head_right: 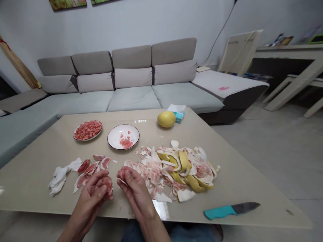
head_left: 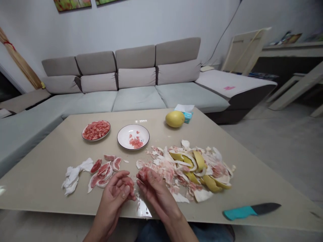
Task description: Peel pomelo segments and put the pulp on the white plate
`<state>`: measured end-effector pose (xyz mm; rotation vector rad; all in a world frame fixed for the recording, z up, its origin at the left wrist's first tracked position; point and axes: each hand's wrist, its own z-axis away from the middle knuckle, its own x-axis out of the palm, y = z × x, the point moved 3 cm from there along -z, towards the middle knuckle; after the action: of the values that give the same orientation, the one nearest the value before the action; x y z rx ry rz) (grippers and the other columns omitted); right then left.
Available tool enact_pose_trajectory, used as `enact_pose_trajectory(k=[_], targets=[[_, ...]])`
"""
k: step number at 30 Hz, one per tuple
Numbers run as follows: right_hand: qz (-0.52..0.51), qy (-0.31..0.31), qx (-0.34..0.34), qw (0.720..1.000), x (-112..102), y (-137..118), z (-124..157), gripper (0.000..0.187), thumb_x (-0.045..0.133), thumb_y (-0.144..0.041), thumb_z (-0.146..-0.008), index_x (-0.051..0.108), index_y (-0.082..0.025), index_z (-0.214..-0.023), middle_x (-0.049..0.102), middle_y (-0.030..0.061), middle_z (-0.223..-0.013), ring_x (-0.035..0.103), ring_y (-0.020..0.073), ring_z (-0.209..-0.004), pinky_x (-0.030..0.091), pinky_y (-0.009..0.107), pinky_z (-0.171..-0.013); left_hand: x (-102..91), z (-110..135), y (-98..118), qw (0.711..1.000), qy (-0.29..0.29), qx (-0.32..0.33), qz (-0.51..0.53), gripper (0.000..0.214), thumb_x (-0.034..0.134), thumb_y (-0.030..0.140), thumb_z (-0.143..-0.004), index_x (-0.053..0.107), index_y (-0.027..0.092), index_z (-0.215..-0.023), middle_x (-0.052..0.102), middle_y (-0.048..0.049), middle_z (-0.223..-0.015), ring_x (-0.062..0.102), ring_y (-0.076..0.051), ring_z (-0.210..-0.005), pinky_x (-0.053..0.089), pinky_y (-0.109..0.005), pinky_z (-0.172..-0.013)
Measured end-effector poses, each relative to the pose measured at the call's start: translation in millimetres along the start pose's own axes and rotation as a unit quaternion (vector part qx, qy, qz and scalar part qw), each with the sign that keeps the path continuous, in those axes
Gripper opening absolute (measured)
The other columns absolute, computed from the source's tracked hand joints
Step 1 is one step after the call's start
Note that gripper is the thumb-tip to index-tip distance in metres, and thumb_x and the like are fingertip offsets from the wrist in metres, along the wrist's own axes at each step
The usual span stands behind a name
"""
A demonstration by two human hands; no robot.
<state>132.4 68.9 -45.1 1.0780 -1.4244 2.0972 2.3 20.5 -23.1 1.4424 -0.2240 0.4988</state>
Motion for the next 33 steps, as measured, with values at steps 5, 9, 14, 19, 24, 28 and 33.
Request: enact_pose_trajectory(k=[5, 9, 14, 19, 24, 28, 33], targets=[[-0.009, -0.027, 0.003, 1.0, 1, 5, -2, 0.028, 0.081, -0.043, -0.07, 0.069, -0.022, -0.084, 0.063, -0.001, -0.08, 0.06, 0.0123, -0.078, 0.049, 0.026, -0.081, 4.2, -3, 3, 0.998, -0.057, -0.04, -0.01, 0.028, 0.072, 0.039, -0.078, 0.066, 0.02, -0.097, 0.053, 0.0005, -0.073, 0.05, -0.011, -0.061, 0.053, -0.025, -0.055], [0.107, 0.005, -0.044, 0.993, -1, 2, 1, 0.034, 0.081, -0.047, -0.068, 0.071, -0.023, -0.091, 0.067, 0.0012, -0.081, 0.062, 0.0163, -0.078, 0.048, 0.028, -0.076, 4.4, -12, 1, 0.993, -0.076, -0.039, -0.075, 0.028, 0.068, 0.044, -0.081, 0.062, 0.019, -0.091, 0.039, 0.0066, -0.058, 0.033, -0.007, -0.047, 0.034, -0.014, -0.037], [0.307, -0.018, -0.16, 0.938, 5, -15, 7, 0.025, 0.078, -0.039, -0.074, 0.073, -0.023, -0.093, 0.069, 0.0028, -0.089, 0.063, 0.0191, -0.086, 0.047, 0.03, -0.08, 0.4, -21, 2, 0.982, -0.101, -0.053, -0.148, 0.039, 0.067, 0.048, -0.08, 0.06, 0.019, -0.105, 0.034, 0.0101, -0.054, 0.021, -0.005, -0.042, 0.017, -0.016, -0.038], [0.349, 0.007, -0.155, 0.924, 6, -21, 9, 0.028, 0.08, -0.037, -0.07, 0.07, -0.02, -0.09, 0.07, 0.0018, -0.079, 0.061, 0.018, -0.075, 0.046, 0.029, -0.071, -2.2, -24, 8, 0.968, -0.121, -0.038, -0.218, 0.038, 0.077, 0.044, -0.071, 0.067, 0.017, -0.095, 0.037, 0.0086, -0.054, 0.025, -0.005, -0.045, 0.016, -0.018, -0.043], [0.349, -0.021, -0.14, 0.926, 8, -22, 12, 0.018, 0.075, -0.035, -0.075, 0.07, -0.02, -0.083, 0.069, 0.002, -0.079, 0.061, 0.0165, -0.072, 0.047, 0.027, -0.068, -1.8, -23, 12, 0.962, -0.097, -0.028, -0.254, 0.032, 0.076, 0.041, -0.071, 0.071, 0.016, -0.091, 0.036, 0.0074, -0.055, 0.026, -0.007, -0.048, 0.018, -0.019, -0.045], [0.395, -0.029, -0.167, 0.903, 9, -26, 16, 0.01, 0.071, -0.029, -0.079, 0.072, -0.021, -0.083, 0.068, 0.0017, -0.082, 0.062, 0.0159, -0.074, 0.048, 0.026, -0.067, -1.4, -22, 19, 0.941, -0.092, 0.008, -0.326, 0.023, 0.075, 0.033, -0.072, 0.073, 0.018, -0.09, 0.035, 0.007, -0.054, 0.028, -0.01, -0.051, 0.019, -0.021, -0.049], [0.409, -0.054, -0.179, 0.893, 12, -29, 16, 0.007, 0.072, -0.027, -0.08, 0.073, -0.021, -0.083, 0.068, 0.0024, -0.084, 0.062, 0.0163, -0.077, 0.047, 0.026, -0.068, -4.1, -24, 24, 0.919, -0.111, 0.031, -0.378, 0.022, 0.076, 0.035, -0.071, 0.075, 0.018, -0.086, 0.034, 0.0069, -0.052, 0.028, -0.011, -0.052, 0.019, -0.022, -0.049]])
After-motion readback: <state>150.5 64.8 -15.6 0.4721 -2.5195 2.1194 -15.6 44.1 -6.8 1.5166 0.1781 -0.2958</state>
